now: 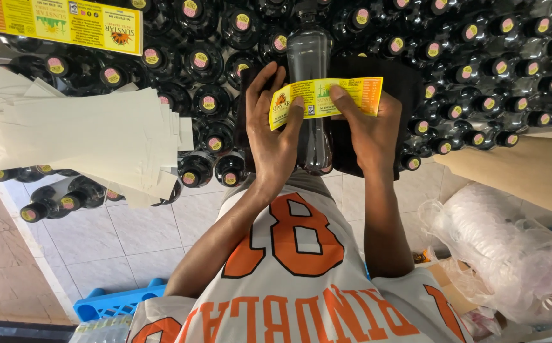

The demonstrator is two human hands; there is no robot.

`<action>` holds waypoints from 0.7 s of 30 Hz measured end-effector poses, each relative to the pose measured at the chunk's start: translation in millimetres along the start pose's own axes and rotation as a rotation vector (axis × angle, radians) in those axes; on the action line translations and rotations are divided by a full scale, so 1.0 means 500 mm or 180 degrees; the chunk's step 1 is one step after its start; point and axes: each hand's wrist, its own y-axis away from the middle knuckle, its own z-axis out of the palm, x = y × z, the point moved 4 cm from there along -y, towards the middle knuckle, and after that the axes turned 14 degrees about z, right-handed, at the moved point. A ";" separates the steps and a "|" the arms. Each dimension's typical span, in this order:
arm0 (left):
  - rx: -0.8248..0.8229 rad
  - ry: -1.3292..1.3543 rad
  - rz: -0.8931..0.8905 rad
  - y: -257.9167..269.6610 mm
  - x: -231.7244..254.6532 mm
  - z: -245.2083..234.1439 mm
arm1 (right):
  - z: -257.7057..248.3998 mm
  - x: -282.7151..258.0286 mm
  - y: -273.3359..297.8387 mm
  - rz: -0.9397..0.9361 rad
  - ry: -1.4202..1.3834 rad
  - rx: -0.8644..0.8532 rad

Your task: Manually peeling adhesive labels from a sheet and applying them to plastic bottles filled with liquid.

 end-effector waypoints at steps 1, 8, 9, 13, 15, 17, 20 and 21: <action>0.0004 -0.0011 0.0039 0.003 -0.002 0.001 | 0.007 0.005 0.003 -0.0032 -0.0019 -0.0017; 0.0150 0.0403 0.0205 0.002 0.018 0.015 | 0.016 -0.028 0.044 -0.0341 -0.0418 0.0519; 0.0190 0.0518 0.0215 0.000 0.037 0.025 | 0.008 -0.029 0.052 -0.0340 -0.0579 0.0571; 0.0124 0.0960 0.0805 -0.021 0.147 0.055 | -0.050 -0.008 0.069 -0.1444 -0.1443 0.0010; -0.0092 0.1199 0.0992 -0.022 0.206 0.073 | -0.052 0.006 0.071 -0.1432 -0.1294 -0.0715; -0.0235 0.1329 0.1146 -0.021 0.220 0.091 | -0.052 0.014 0.074 -0.1443 -0.1142 -0.1241; -0.0538 0.1487 0.1279 -0.025 0.219 0.112 | -0.053 0.030 0.076 -0.1414 -0.0867 -0.1760; -0.0712 0.1519 0.1336 -0.026 0.217 0.117 | -0.054 0.036 0.076 -0.1456 -0.0793 -0.1784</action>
